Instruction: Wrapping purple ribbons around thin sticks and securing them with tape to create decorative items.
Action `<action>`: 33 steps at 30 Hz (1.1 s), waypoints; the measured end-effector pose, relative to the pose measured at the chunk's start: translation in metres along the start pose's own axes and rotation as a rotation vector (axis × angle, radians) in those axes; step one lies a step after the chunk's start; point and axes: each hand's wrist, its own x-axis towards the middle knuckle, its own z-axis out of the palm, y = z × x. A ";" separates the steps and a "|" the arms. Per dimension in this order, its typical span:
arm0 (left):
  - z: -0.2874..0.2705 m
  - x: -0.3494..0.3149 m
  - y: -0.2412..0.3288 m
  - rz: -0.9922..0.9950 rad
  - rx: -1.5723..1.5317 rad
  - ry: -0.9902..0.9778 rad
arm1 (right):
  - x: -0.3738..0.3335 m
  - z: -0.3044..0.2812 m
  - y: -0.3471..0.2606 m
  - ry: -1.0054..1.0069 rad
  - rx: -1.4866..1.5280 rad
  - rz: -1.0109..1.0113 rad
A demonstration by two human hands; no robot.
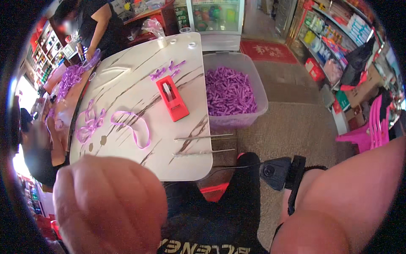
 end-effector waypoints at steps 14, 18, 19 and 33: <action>0.015 -0.011 0.009 0.102 0.037 0.101 | 0.046 0.036 0.001 -0.039 0.047 -0.091; 0.034 -0.007 -0.006 0.104 0.039 0.094 | 0.094 0.184 -0.082 -0.018 0.039 -0.092; 0.037 -0.002 -0.005 0.104 0.039 0.089 | 0.088 0.174 -0.089 -0.011 0.034 -0.092; 0.048 -0.001 -0.010 0.116 -0.135 0.084 | 0.009 0.014 -0.008 -0.058 -0.088 0.005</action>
